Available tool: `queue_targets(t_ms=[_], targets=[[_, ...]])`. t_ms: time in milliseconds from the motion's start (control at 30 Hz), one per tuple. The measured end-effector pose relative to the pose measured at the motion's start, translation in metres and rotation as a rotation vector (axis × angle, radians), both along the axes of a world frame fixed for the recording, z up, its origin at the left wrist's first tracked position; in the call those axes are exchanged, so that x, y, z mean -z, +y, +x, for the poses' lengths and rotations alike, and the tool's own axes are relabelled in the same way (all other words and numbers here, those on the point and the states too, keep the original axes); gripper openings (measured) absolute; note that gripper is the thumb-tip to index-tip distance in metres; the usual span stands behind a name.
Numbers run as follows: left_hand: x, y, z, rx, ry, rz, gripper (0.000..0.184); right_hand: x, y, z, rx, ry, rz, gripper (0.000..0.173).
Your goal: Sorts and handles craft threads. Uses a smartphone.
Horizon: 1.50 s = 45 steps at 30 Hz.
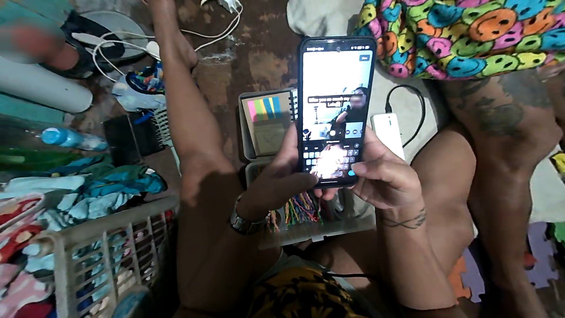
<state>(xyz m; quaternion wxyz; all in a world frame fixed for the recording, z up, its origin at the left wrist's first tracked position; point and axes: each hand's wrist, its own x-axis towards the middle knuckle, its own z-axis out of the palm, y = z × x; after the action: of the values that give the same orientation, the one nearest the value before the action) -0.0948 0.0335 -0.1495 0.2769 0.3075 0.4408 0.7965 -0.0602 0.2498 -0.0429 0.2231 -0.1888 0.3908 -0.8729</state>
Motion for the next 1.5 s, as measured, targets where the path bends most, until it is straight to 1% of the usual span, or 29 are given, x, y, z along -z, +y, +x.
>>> queue_targets(t_ms=[67, 100, 133, 167, 200, 233, 267, 333, 433, 533, 700, 800, 867, 933, 1000, 1100, 1167, 1267, 1300, 1367, 1433, 1500], targets=[[-0.043, 0.000, 0.007, -0.025, -0.139, -0.191, 0.028, 0.000, 0.000, 0.000, 0.006, -0.016, -0.010, 0.050], [-0.023, 0.003, 0.001, -0.022, -0.002, 0.043, 0.030, 0.001, -0.001, 0.000, 0.010, -0.016, -0.009, 0.050], [-0.015, 0.010, -0.005, -0.015, 0.124, 0.233, 0.037, 0.001, -0.001, 0.000, 0.016, -0.018, -0.004, 0.050], [-0.037, 0.011, 0.001, -0.062, 0.056, 0.222, 0.046, 0.001, -0.002, 0.001, 0.024, -0.020, 0.002, 0.052], [-0.079, 0.009, 0.012, -0.125, -0.083, 0.037, 0.061, 0.001, -0.002, 0.001, 0.026, -0.021, 0.006, 0.053], [-0.097, 0.008, 0.014, -0.097, -0.135, -0.011, 0.069, 0.001, -0.002, 0.001, 0.025, -0.017, 0.009, 0.054], [-0.099, 0.007, 0.014, -0.066, -0.141, 0.020, 0.072, 0.001, -0.002, 0.001, 0.027, -0.012, 0.013, 0.054], [-0.089, 0.009, 0.010, -0.021, -0.130, 0.109, 0.073, 0.001, -0.003, 0.002, 0.032, -0.009, 0.016, 0.052], [-0.096, 0.008, 0.012, -0.062, -0.105, 0.060, 0.071, 0.002, -0.003, 0.002, 0.032, 0.000, 0.017, 0.051], [-0.085, 0.008, 0.010, -0.034, -0.111, 0.094, 0.074, 0.002, -0.003, 0.002, 0.037, 0.005, 0.025, 0.053], [-0.092, 0.009, 0.011, -0.059, -0.110, 0.074, 0.067, 0.001, -0.003, 0.002, 0.039, 0.009, 0.033, 0.054], [-0.083, 0.009, 0.009, -0.024, -0.132, 0.113, 0.073, 0.001, -0.003, 0.002, 0.034, 0.002, 0.033, 0.054], [-0.090, 0.009, 0.011, -0.063, -0.128, 0.088, 0.073, 0.001, -0.003, 0.002, 0.030, 0.006, 0.032, 0.054], [-0.101, 0.012, 0.015, -0.167, -0.128, 0.048, 0.073, 0.001, -0.002, 0.002, 0.029, 0.008, 0.029, 0.053], [-0.102, 0.014, 0.017, -0.217, -0.134, 0.038, 0.078, 0.002, -0.002, 0.002, 0.024, 0.001, 0.019, 0.053], [-0.098, 0.013, 0.015, -0.208, -0.120, 0.057, 0.082, 0.003, -0.001, 0.001, 0.009, -0.018, -0.013, 0.055], [-0.099, 0.013, 0.014, -0.208, -0.119, 0.043, 0.078, 0.003, 0.000, 0.001, 0.004, -0.030, -0.045, 0.056], [-0.109, 0.014, 0.016, -0.273, -0.153, -0.088, 0.075, 0.003, 0.001, 0.000, -0.007, -0.036, -0.064, 0.056], [-0.109, 0.013, 0.016, -0.280, -0.155, -0.103, 0.075, 0.003, 0.001, -0.001, -0.011, -0.033, -0.064, 0.055], [-0.103, 0.010, 0.016, -0.235, -0.138, -0.052, 0.073, 0.004, 0.002, -0.001, -0.021, -0.023, -0.050, 0.056], [-0.098, 0.008, 0.014, -0.139, -0.121, 0.030, 0.068, 0.002, 0.001, 0.002, -0.003, -0.051, -0.027, 0.056], [-0.096, 0.005, 0.013, -0.108, -0.147, 0.011, 0.069, -0.003, -0.002, 0.006, 0.054, -0.123, 0.012, 0.057]])
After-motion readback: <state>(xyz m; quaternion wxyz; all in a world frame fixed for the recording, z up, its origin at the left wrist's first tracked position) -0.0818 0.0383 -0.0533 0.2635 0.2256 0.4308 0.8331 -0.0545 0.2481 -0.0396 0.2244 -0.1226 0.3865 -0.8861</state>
